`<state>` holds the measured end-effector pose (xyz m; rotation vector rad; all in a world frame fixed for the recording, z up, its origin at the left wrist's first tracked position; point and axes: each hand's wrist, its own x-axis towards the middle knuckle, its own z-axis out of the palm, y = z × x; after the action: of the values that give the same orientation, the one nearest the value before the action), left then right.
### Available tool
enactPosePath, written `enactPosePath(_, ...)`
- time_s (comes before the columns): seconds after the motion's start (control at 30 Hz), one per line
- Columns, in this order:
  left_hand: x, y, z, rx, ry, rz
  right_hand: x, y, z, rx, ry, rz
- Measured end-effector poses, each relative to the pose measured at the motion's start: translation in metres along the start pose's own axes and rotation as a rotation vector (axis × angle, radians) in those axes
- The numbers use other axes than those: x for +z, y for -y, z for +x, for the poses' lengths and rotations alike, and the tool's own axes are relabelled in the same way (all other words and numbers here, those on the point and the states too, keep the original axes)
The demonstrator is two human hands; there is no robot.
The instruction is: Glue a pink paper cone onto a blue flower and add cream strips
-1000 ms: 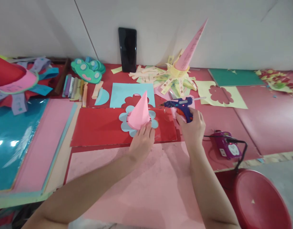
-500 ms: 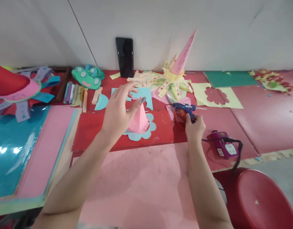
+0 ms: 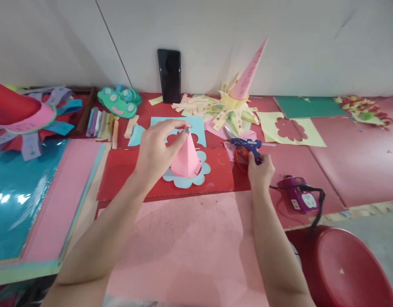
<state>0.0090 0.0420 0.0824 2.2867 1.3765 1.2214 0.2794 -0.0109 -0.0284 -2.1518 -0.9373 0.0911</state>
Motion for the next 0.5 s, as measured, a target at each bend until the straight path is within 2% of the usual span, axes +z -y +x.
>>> enactPosePath(0.4,0.0044,-0.0021,-0.0019,0.068,0.041,-0.057,-0.0021,0.0034,-0.0018,-0.031,-0.039,-0.054)
enactPosePath(0.5,-0.0022,-0.0093,-0.0034,0.094,-0.100,-0.050,-0.0026,0.0011,-0.0016,-0.057,-0.098,-0.064)
